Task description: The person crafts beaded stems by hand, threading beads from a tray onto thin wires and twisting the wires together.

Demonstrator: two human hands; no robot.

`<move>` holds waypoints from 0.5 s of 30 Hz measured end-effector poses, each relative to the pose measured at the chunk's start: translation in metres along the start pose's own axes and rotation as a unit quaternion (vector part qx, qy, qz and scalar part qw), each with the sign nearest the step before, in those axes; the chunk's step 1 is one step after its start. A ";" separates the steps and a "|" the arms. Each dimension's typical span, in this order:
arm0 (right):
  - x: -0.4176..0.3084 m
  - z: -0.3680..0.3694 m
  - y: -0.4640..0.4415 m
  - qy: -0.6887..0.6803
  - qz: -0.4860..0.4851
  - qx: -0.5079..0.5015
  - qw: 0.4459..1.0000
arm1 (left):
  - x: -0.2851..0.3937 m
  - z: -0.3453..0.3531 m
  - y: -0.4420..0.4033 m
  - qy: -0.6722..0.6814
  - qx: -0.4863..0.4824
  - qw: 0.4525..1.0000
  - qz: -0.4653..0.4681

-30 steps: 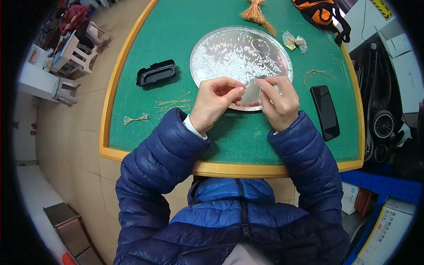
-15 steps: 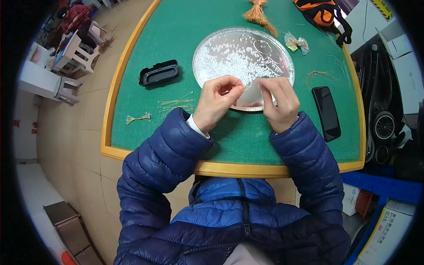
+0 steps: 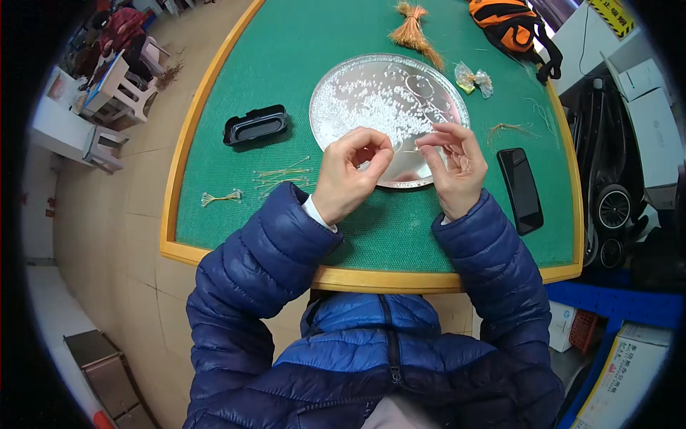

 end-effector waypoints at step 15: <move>0.045 0.017 0.009 -0.227 0.259 -0.079 0.935 | 0.067 -0.007 0.015 -0.275 0.089 0.895 0.339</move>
Point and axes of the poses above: each hand's wrist, its own y-axis away from the middle knuckle, its own z-axis out of the palm, x = y × z, the point moved 10 cm from there along -y, towards the middle knuckle, and after that the axes turned 12 degrees about -y, right-handed, at the moved point
